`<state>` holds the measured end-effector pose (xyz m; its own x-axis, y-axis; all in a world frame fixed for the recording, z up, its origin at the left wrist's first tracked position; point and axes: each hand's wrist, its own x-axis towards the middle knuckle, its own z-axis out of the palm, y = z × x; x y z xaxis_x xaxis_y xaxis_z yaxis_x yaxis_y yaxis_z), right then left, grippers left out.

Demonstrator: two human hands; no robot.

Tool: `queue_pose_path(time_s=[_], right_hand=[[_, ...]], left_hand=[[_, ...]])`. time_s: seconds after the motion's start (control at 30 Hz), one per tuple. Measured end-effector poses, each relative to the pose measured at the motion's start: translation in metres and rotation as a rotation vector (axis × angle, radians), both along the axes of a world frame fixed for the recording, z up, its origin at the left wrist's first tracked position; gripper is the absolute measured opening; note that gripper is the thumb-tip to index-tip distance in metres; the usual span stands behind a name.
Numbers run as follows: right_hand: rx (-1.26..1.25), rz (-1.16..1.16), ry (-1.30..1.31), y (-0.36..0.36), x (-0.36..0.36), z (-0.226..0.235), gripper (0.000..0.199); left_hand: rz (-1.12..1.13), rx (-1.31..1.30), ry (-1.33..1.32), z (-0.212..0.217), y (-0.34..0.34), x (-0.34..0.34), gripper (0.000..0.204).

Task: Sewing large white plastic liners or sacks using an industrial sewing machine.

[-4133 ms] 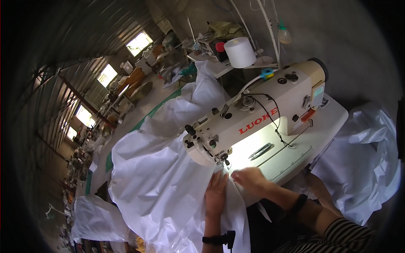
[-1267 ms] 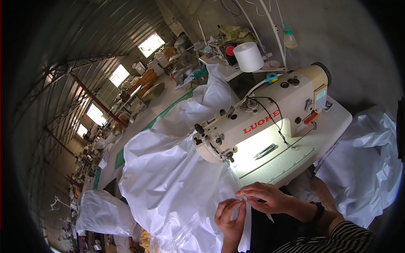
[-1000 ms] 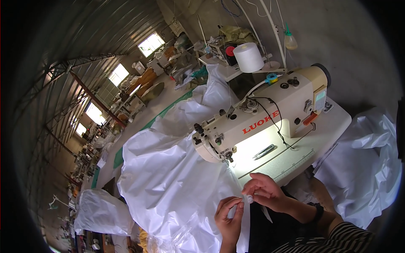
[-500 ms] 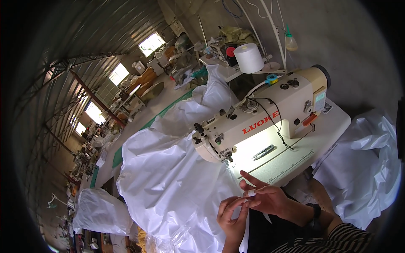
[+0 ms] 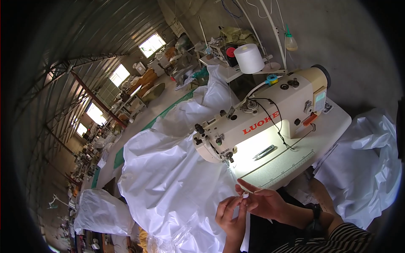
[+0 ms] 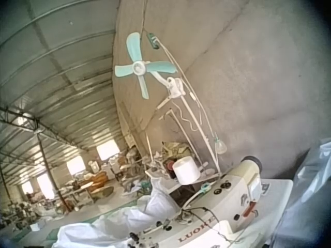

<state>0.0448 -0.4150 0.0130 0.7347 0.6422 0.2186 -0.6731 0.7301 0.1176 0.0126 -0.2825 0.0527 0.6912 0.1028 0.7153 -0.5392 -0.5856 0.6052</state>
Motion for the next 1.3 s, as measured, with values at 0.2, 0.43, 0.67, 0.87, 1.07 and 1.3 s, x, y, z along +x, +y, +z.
queue_pose_path(time_s=[0.2,0.43,0.67,0.87,1.07,1.3], right_hand=[[-0.040,-0.043,0.009,0.003,-0.004,-0.002,0.060],[-0.119,-0.123,-0.080,0.004,-0.009,0.004,0.062],[0.088,0.008,0.072,-0.005,-0.005,0.000,0.061],[0.084,-0.012,-0.005,0.000,-0.011,-0.001,0.060],[-0.151,-0.192,-0.189,0.002,-0.017,0.009,0.067],[-0.357,-0.294,-0.322,0.002,-0.024,0.016,0.066]], left_hand=[[0.146,0.283,-0.159,0.006,0.003,0.001,0.024],[0.187,0.422,-0.233,0.013,0.008,0.002,0.022],[-0.024,-0.089,0.052,0.015,0.013,-0.004,0.023],[0.011,0.014,-0.001,0.014,0.004,-0.006,0.025],[0.116,0.142,-0.075,0.012,0.007,-0.005,0.024],[0.107,0.013,0.020,0.015,0.009,-0.006,0.023]])
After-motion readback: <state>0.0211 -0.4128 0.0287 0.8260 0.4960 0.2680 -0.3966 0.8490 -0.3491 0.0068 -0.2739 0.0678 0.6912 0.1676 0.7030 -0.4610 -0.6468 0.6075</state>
